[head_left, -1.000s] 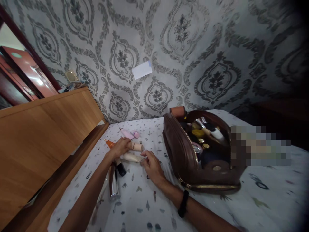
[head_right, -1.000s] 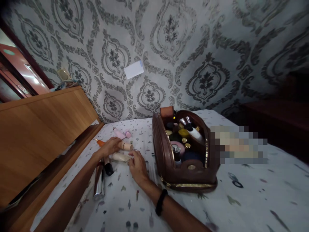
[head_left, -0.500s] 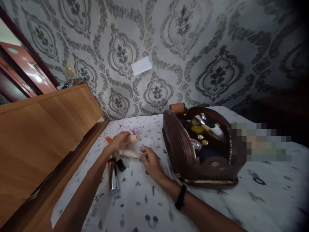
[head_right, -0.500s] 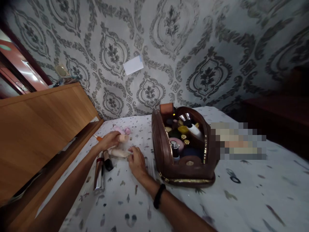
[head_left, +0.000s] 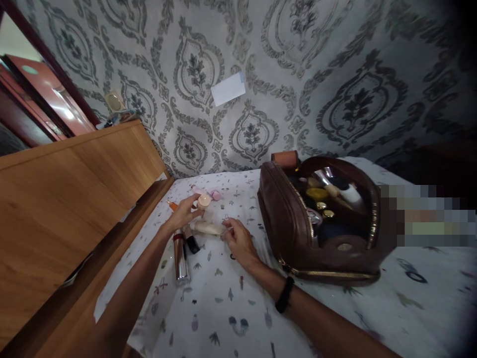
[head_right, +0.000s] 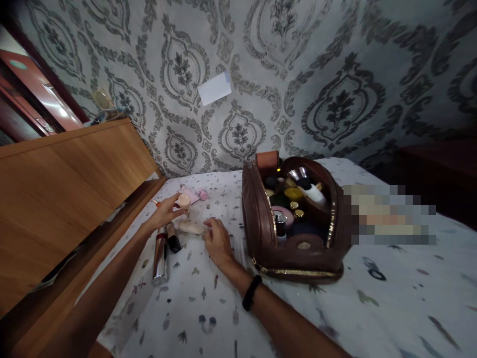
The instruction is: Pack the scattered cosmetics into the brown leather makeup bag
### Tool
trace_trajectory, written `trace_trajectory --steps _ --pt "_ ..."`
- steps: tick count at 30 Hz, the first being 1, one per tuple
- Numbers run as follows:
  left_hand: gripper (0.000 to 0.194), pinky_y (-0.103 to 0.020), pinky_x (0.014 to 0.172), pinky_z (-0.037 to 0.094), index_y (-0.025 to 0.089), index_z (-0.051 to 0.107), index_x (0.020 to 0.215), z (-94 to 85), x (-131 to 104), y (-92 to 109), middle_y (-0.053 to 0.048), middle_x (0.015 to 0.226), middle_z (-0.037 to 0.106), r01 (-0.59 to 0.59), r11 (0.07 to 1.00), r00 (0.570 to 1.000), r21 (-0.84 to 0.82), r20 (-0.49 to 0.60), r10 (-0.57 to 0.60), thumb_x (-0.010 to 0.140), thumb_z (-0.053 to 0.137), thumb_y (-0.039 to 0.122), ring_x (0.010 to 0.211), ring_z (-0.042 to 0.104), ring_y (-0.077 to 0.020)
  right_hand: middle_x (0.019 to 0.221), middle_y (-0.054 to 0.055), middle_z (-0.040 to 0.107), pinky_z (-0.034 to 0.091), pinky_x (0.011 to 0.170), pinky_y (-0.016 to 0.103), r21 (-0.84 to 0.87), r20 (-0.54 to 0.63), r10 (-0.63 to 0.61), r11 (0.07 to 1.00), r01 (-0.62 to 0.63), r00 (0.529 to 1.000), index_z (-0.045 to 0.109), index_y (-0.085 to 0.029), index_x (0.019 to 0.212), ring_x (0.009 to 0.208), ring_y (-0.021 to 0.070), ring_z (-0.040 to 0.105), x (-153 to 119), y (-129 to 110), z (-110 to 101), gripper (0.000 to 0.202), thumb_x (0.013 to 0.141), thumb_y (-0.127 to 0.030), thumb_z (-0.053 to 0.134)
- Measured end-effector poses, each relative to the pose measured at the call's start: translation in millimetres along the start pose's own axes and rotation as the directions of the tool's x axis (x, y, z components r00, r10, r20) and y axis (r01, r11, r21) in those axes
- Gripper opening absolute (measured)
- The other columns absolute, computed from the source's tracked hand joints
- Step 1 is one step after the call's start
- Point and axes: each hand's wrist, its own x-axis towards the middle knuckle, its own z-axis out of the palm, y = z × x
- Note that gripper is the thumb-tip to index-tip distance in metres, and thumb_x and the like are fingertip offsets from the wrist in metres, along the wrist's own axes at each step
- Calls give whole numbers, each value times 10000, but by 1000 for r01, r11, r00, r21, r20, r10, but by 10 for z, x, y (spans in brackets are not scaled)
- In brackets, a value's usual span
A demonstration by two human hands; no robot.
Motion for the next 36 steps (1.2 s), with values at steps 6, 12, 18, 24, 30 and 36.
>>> trace_trajectory --steps 6,12,18,24,30,36 --pt "366 -322 851 492 174 555 1158 31 -6 146 -67 1100 634 20 997 999 74 40 -23 813 607 284 987 587 -206 889 38 620 447 675 288 15 22 16 1000 -17 1000 569 -195 940 706 153 547 -7 -11 -4 248 735 -134 443" --pt "378 -349 974 430 188 543 1208 186 6 344 -80 1212 596 -70 960 985 272 172 23 831 567 194 1140 530 -228 886 38 612 447 665 291 40 30 73 996 -74 997 534 -187 916 684 151 545 -6 -63 -9 185 739 -234 516" --pt "368 -357 968 438 183 550 1208 285 28 405 -91 1204 594 -70 937 984 341 180 8 841 537 165 1140 530 -232 911 51 617 466 690 318 92 -20 148 985 -145 989 502 -174 971 706 169 562 -10 -135 -26 292 750 -354 563" --pt "418 -371 1044 407 190 505 1277 364 -114 313 -109 1281 566 -75 978 985 193 167 43 859 510 192 1210 502 -219 892 38 609 465 687 295 125 -72 126 985 -116 989 478 -174 1151 750 171 564 -36 -138 -34 382 815 -354 510" --pt "371 -420 1035 433 232 555 1221 371 -461 198 -86 1286 577 80 967 995 241 -72 -64 887 444 347 1208 530 -244 803 -5 591 472 693 269 136 -120 122 985 -105 985 506 -212 1025 755 160 579 -55 -89 -14 222 812 -275 512" --pt "357 -444 888 529 255 617 1029 340 -1121 -25 -83 1030 681 387 879 897 278 -334 -290 771 509 476 995 650 -307 942 39 645 490 831 317 156 -158 179 976 -155 971 502 -220 1011 916 199 621 -68 -61 35 231 783 -211 539"
